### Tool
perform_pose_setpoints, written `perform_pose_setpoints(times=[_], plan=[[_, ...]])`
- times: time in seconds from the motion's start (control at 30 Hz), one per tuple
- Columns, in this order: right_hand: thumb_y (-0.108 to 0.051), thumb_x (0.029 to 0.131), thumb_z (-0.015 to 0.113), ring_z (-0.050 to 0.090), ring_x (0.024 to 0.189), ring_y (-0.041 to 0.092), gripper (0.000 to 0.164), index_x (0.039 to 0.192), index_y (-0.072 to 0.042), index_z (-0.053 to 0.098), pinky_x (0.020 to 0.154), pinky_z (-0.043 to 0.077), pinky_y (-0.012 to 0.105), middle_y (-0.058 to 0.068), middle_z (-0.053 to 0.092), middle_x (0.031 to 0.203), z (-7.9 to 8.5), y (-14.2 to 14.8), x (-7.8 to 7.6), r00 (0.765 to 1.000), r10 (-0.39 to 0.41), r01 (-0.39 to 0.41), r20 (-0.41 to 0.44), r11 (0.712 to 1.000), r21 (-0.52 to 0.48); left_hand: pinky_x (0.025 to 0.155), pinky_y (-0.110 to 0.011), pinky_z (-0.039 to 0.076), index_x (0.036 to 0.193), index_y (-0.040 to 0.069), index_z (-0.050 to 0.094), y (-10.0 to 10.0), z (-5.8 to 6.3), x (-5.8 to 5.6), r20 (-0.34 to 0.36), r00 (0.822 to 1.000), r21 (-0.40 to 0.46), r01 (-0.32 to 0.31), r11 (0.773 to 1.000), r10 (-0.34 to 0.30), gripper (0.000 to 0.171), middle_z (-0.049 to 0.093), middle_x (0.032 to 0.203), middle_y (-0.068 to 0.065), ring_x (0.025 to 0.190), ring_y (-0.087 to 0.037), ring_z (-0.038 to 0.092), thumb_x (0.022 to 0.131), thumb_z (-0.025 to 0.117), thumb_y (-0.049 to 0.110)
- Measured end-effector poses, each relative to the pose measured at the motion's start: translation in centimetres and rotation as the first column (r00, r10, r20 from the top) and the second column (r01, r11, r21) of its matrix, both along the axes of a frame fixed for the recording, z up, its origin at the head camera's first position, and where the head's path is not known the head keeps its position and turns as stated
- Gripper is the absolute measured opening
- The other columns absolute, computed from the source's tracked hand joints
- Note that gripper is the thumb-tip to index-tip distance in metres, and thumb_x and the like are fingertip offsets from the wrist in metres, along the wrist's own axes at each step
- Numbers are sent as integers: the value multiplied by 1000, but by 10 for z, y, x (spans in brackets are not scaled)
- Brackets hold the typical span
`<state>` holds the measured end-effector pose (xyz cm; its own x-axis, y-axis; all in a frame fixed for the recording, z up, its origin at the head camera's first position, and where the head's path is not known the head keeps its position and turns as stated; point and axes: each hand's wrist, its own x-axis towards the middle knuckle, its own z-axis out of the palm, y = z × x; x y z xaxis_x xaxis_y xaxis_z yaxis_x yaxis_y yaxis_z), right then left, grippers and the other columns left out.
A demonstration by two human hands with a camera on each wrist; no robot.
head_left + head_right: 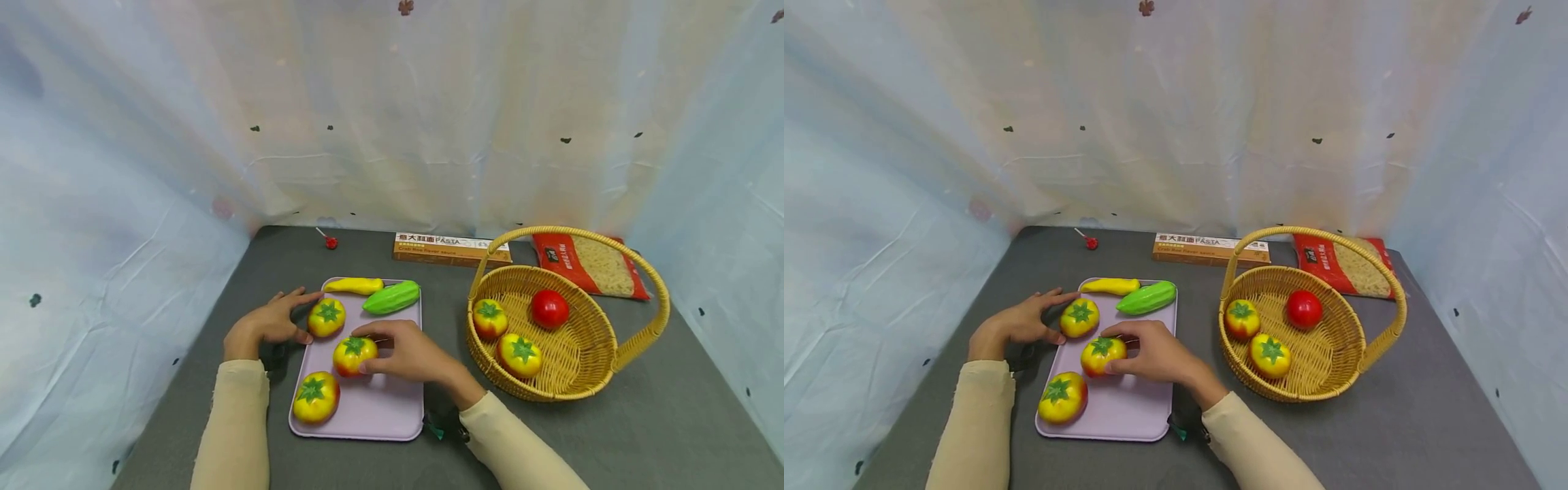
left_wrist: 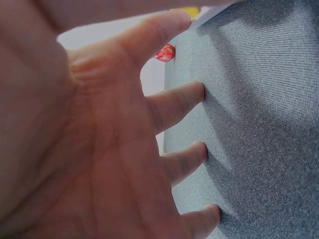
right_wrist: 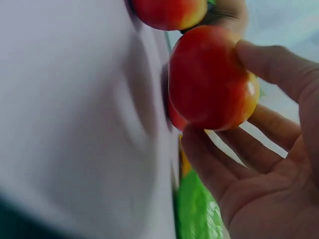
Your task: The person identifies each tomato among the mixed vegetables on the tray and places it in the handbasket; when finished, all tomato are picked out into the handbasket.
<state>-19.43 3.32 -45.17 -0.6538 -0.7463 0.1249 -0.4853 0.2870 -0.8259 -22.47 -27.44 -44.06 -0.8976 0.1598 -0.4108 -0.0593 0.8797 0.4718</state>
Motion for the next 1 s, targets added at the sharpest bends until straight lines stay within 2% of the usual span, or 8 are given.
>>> perform_pose_setpoints(times=[0.17,0.37,0.6,0.7,0.8,1.0], plan=[[-30,87,80,64,120,14,49,133,-22,64,102,53,37,-11,65,131,11,30,10,995,-4,10,99,998,-56,104,-85,13,156,38,34,0,0,0,3,1000,-2,-12,1000,12,95,11,169,-14,152,-51,-1,77,86,32],[-29,88,79,63,117,11,48,134,-28,63,102,51,26,-13,64,131,23,76,29,992,-60,68,110,995,-69,104,-85,12,156,39,35,1,0,1,-1,1000,0,-11,1000,11,95,11,169,-13,152,-50,-1,76,86,31],[-13,90,76,63,118,22,51,138,-20,61,100,53,29,1,61,138,30,134,47,979,-138,162,149,973,-163,104,-85,12,156,37,35,0,1,1,-8,1000,-1,1,1000,-1,95,11,169,-15,151,-52,-1,77,86,32],[-11,90,75,64,115,22,52,139,-18,59,98,54,29,4,60,139,34,159,53,965,-198,226,171,960,-163,104,-85,12,156,36,35,0,1,2,-12,1000,0,5,1000,-5,95,11,169,-15,151,-53,-1,77,86,32],[-9,91,74,65,115,21,52,140,-16,58,96,55,28,6,59,139,38,184,59,952,-255,280,169,948,-148,104,-85,12,156,36,35,-1,0,2,-14,1000,1,8,1000,-8,95,11,169,-16,150,-54,-1,77,86,32],[-9,93,71,65,118,14,52,142,-16,56,91,57,25,4,59,141,45,230,71,920,-384,389,81,918,-70,104,-85,12,156,36,35,0,-2,1,-13,1000,0,8,1000,-8,94,11,169,-16,150,-54,-1,77,86,32]])
